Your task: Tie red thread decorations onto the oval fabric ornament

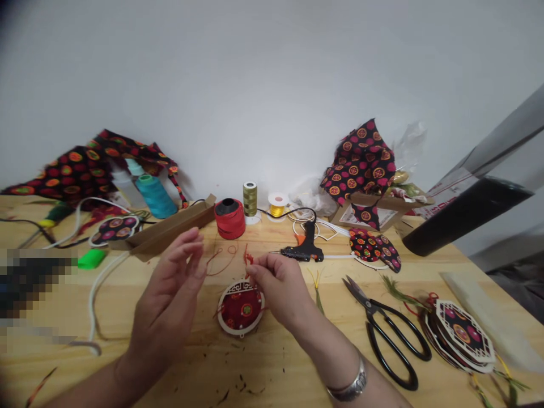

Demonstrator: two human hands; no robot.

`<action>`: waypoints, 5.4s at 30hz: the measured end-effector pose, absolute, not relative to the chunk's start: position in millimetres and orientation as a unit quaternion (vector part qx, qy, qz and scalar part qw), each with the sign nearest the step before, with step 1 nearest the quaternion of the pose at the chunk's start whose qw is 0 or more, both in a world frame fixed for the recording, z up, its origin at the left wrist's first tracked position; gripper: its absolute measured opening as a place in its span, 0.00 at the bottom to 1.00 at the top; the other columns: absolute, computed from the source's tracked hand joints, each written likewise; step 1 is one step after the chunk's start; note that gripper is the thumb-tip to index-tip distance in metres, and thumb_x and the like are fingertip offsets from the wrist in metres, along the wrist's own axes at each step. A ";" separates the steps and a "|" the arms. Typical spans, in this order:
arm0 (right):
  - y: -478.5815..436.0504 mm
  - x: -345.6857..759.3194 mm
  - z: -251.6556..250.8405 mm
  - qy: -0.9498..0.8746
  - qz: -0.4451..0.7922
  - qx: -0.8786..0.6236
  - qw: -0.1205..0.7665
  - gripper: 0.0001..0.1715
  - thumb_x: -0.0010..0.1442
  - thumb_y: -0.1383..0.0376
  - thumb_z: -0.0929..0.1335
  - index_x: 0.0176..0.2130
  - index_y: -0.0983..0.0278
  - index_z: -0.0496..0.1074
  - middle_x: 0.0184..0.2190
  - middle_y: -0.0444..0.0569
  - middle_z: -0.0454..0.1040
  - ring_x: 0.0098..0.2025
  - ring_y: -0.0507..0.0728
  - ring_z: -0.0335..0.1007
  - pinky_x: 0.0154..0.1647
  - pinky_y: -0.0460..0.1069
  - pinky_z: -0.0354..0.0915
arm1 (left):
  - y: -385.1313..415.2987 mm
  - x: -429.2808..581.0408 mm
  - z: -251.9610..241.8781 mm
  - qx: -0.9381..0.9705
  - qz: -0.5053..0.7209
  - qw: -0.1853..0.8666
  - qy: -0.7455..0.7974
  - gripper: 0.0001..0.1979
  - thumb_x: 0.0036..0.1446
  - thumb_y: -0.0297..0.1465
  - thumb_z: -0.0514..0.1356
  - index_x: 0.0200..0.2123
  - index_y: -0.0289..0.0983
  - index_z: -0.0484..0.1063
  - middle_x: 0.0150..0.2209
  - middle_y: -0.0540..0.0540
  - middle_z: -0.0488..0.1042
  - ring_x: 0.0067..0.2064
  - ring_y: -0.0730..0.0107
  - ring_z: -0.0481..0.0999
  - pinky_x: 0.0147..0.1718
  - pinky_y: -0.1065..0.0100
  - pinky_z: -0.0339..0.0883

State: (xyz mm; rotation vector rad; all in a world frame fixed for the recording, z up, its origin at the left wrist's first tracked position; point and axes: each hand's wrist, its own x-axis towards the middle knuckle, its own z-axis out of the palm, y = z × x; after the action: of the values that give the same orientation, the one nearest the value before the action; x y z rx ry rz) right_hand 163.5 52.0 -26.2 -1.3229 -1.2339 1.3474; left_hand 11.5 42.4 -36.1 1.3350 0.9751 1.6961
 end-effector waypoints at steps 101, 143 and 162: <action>50.5 148.9 -33.2 -0.434 0.572 -0.517 0.467 0.11 0.42 0.62 0.73 0.25 0.67 0.73 0.20 0.43 0.72 0.23 0.49 0.65 0.27 0.45 0.62 | 44.1 13.2 -39.3 0.297 0.411 0.754 0.417 0.05 0.46 0.30 0.65 0.26 0.33 0.77 0.16 0.54 0.68 0.20 0.77 0.67 0.22 0.74 0.60; 53.0 160.1 -34.5 -0.581 0.421 -0.545 0.434 0.06 0.53 0.67 0.65 0.25 0.65 0.69 0.21 0.42 0.68 0.25 0.50 0.61 0.27 0.44 0.57 | 45.7 13.6 -33.6 0.358 0.396 0.698 0.478 0.07 0.45 0.33 0.66 0.26 0.34 0.77 0.22 0.50 0.76 0.23 0.75 0.69 0.24 0.74 0.61; 52.3 160.8 -30.5 -0.538 0.456 -0.537 0.463 0.06 0.53 0.65 0.66 0.26 0.65 0.69 0.21 0.43 0.70 0.24 0.49 0.60 0.25 0.44 0.57 | 38.6 10.5 -35.0 0.566 0.359 0.568 0.477 0.08 0.48 0.34 0.63 0.22 0.37 0.77 0.22 0.49 0.70 0.25 0.69 0.68 0.25 0.70 0.59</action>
State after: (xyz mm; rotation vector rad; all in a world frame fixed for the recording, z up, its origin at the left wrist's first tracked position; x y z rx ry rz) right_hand 160.8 52.3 -30.5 -1.3207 -1.3233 1.1205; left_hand 10.5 38.6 -35.0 1.3306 1.1215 0.8425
